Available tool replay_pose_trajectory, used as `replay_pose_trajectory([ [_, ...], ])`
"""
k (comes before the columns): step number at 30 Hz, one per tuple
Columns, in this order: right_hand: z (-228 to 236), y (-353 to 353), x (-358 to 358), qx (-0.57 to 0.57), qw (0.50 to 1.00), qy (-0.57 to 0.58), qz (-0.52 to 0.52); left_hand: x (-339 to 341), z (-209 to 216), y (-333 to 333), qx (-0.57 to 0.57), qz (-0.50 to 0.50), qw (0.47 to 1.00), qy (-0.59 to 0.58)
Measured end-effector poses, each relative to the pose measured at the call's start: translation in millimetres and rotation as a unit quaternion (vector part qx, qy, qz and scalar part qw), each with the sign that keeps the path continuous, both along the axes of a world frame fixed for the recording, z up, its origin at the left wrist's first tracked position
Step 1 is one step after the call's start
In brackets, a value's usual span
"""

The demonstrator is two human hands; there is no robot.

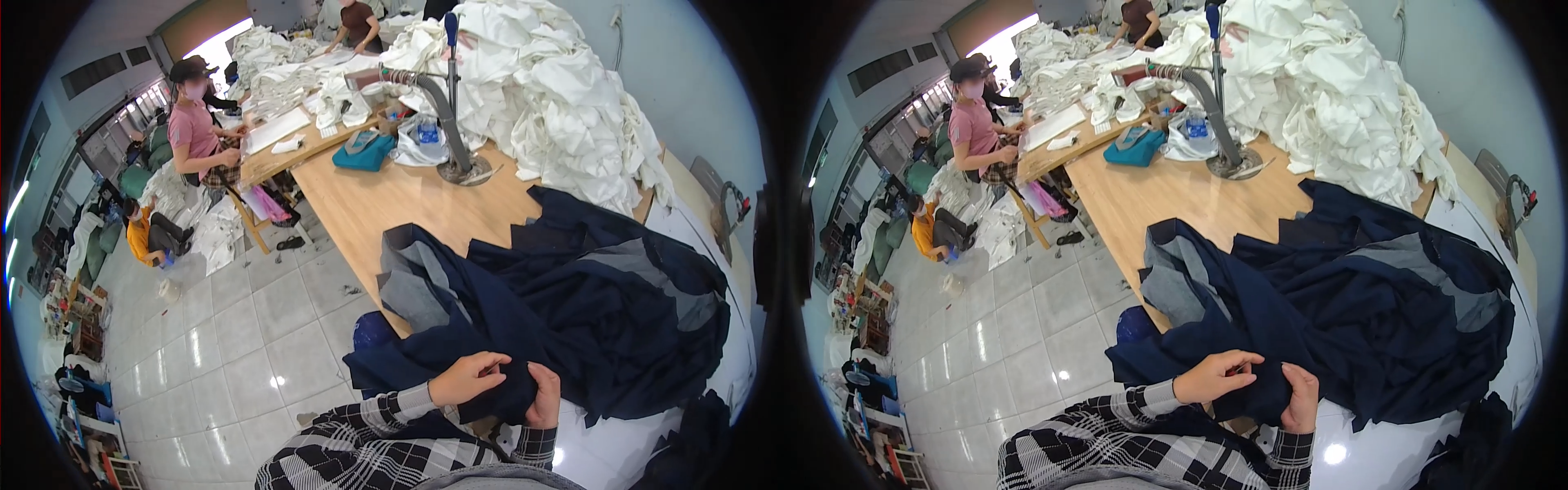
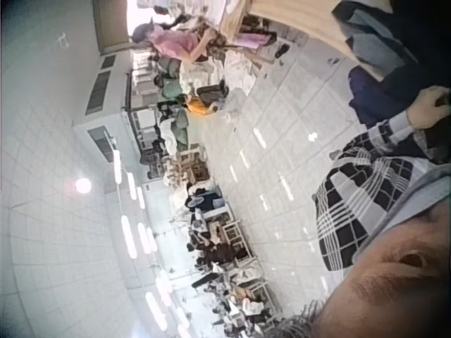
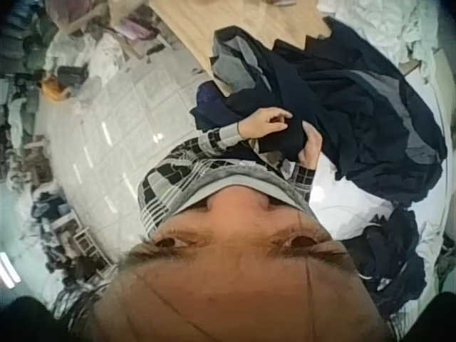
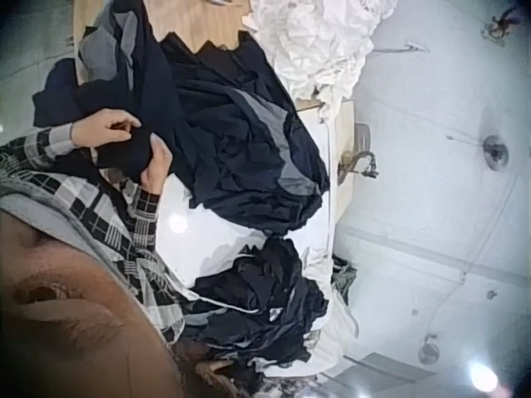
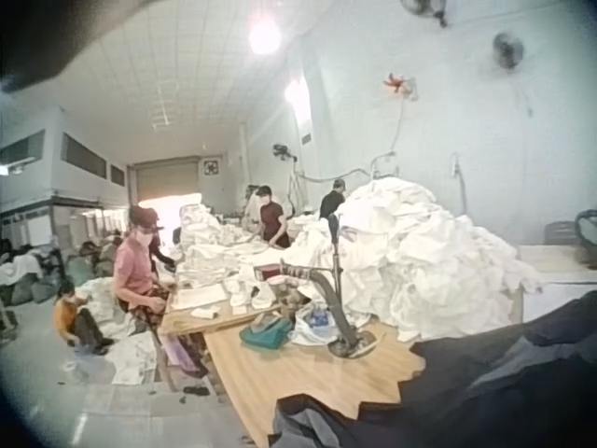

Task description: Trimming excess threads from blue fabric pieces using thread snippers in a textile workshop.

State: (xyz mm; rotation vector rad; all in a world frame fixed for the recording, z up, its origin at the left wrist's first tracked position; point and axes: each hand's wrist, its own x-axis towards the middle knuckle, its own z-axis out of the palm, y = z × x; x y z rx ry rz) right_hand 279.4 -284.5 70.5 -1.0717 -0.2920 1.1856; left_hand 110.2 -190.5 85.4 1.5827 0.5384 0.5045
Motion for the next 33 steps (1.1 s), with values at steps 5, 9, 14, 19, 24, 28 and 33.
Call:
replay_pose_trajectory([
  [5, 2, -7, -8, -0.012, 0.998, -0.056, -0.012, 8, 7, -8, 0.112, 0.034, 0.993, 0.007],
  [9, 7, -13, -10, 0.000, 0.990, -0.136, 0.045, 16, 0, -8, 0.192, 0.021, 0.981, -0.001],
  [14, -3, -18, -5, 0.002, 0.983, -0.176, 0.055, 15, 4, 3, 0.175, -0.067, 0.982, 0.039],
  [19, 12, -15, -9, 0.016, 0.971, -0.223, 0.084, 13, 3, 10, 0.140, -0.070, 0.987, 0.032],
  [24, 15, -20, -10, -0.002, 0.968, -0.236, 0.085, 10, 7, 8, 0.163, -0.053, 0.985, 0.020],
  [28, 12, -21, -15, 0.020, 0.942, -0.330, 0.065, 10, 7, 4, 0.221, -0.048, 0.974, 0.014],
  [33, 7, -16, -22, 0.049, 0.985, -0.157, 0.045, 12, 11, 8, 0.183, -0.054, 0.982, 0.018],
])
